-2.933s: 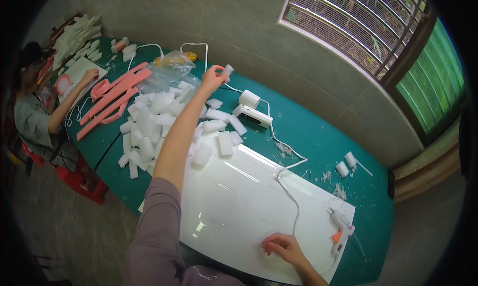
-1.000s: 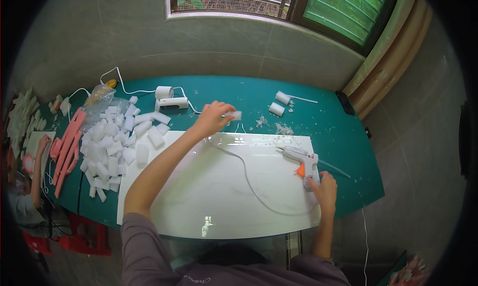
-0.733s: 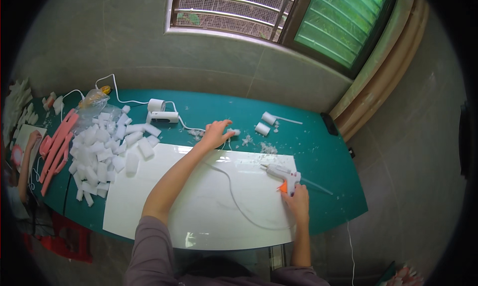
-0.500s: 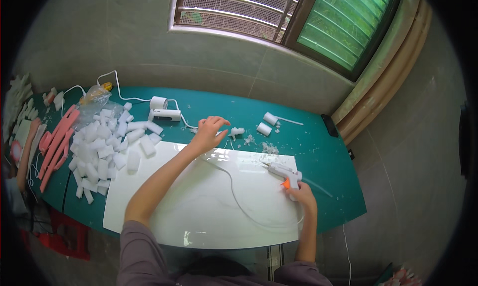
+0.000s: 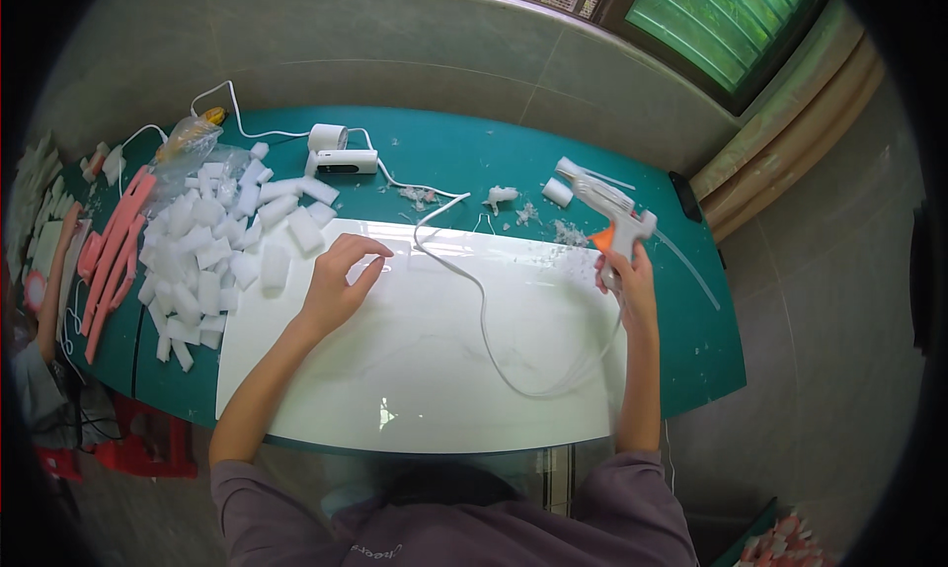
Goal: The person sweeps debris off the board by hand, applies hot glue to a foam cylinder using a glue gun, and attaches foam pieces onto the cylinder by hand.
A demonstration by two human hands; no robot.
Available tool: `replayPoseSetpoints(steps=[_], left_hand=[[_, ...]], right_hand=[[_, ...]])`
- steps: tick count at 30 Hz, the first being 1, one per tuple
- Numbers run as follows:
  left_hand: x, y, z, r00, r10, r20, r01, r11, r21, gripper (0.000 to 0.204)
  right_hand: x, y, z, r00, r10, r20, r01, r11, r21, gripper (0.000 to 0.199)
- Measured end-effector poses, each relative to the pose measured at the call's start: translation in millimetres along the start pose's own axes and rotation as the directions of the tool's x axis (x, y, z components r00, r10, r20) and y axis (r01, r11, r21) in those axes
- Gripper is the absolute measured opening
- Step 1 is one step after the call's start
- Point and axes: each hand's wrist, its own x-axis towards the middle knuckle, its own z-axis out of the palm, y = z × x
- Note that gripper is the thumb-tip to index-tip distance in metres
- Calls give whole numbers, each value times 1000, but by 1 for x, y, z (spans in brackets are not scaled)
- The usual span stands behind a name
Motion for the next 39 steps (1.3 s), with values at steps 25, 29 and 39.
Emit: replayPoseSetpoints(steps=[25, 29, 39], left_hand=[[136, -47, 178, 993, -32, 112, -15, 918, 397, 14], [131, -46, 178, 996, -83, -26, 87, 974, 211, 14], [130, -44, 175, 999, -44, 15, 39, 972, 232, 14]], right_hand=[[20, 42, 10, 996, 85, -13, -86, 989, -121, 42], [20, 48, 14, 996, 89, 3, -86, 971, -224, 43], [23, 52, 17, 994, 113, -13, -113, 960, -256, 44]])
